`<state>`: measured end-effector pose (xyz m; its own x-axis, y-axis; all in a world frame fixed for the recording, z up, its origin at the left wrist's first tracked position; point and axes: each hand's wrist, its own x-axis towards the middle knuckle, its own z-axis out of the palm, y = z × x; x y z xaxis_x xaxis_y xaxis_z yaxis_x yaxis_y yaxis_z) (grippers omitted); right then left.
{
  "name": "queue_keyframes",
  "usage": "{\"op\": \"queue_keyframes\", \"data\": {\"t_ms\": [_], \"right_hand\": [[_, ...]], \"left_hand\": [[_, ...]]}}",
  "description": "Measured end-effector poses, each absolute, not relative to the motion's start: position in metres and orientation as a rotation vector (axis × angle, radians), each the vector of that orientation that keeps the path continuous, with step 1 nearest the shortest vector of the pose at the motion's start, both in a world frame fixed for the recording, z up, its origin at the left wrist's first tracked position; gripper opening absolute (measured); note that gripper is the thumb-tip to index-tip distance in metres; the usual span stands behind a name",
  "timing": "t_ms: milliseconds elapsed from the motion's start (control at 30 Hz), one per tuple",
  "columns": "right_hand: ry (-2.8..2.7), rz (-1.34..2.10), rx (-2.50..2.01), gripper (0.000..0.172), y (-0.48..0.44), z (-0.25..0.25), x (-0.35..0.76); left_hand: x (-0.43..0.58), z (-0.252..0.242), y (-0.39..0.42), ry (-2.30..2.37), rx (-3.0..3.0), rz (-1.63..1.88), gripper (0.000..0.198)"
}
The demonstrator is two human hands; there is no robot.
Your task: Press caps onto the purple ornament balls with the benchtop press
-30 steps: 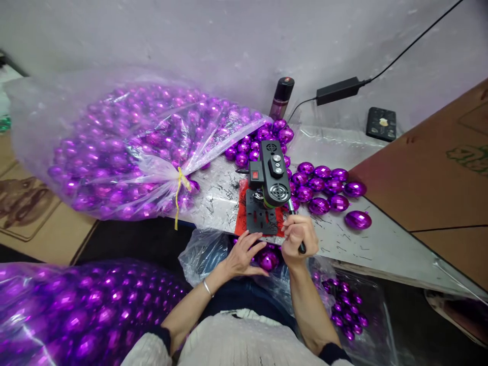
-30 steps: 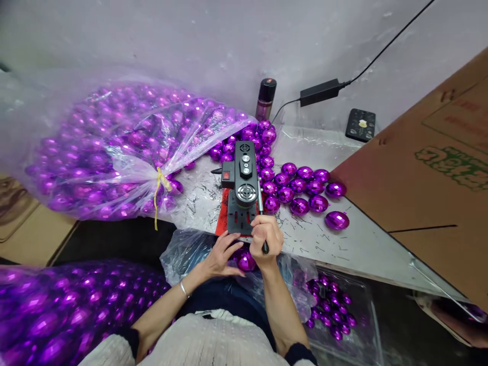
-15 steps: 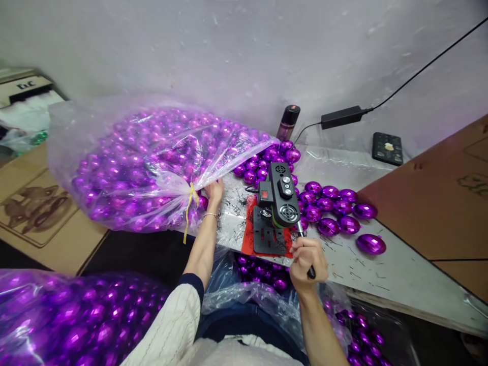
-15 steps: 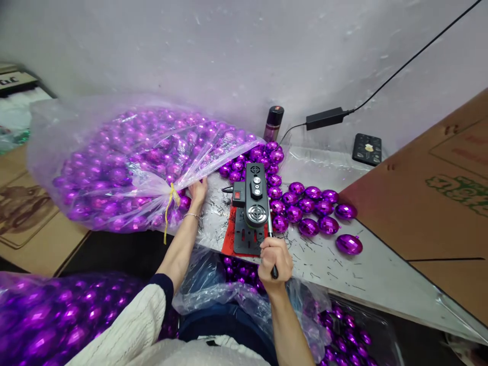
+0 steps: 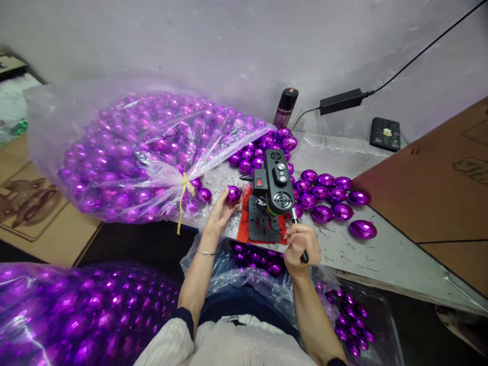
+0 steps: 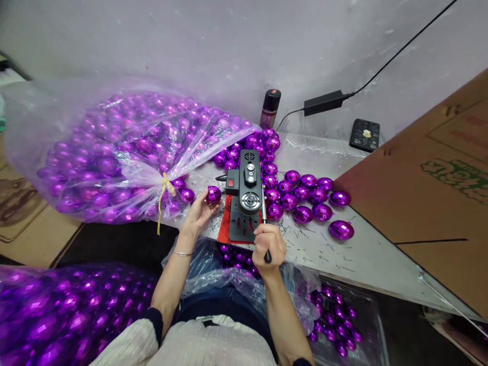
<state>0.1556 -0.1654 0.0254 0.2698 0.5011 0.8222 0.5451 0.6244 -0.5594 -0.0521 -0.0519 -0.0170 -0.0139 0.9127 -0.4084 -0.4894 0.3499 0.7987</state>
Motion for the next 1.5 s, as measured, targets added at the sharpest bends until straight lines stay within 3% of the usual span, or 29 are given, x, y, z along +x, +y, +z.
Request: {"op": "queue_keyframes", "data": {"t_ms": [300, 800, 933, 1067, 1500], "right_hand": [[-1.391, -0.03, -0.992, 0.028, -0.167, 0.027, 0.157], [-1.373, -0.028, -0.985, 0.031, -0.166, 0.036, 0.155], [-1.379, -0.029, -0.983, 0.031, -0.166, 0.038, 0.156], [-1.382, -0.029, -0.986, 0.031, -0.167, 0.038, 0.155], [-1.391, -0.051, -0.982, 0.03, -0.167, 0.035, 0.155]], "left_hand": [[-0.04, -0.014, -0.114, 1.081, 0.511, 1.076, 0.046], [-0.043, -0.012, -0.132, 0.908, 0.438, 1.085, 0.079], [-0.042, -0.016, -0.131, 0.87, 0.42, 1.087, 0.068], [-0.035, -0.029, -0.127, 1.02, 0.569, 1.157, 0.07], [-0.001, -0.049, -0.123, 1.441, 1.606, 1.087, 0.066]]}}
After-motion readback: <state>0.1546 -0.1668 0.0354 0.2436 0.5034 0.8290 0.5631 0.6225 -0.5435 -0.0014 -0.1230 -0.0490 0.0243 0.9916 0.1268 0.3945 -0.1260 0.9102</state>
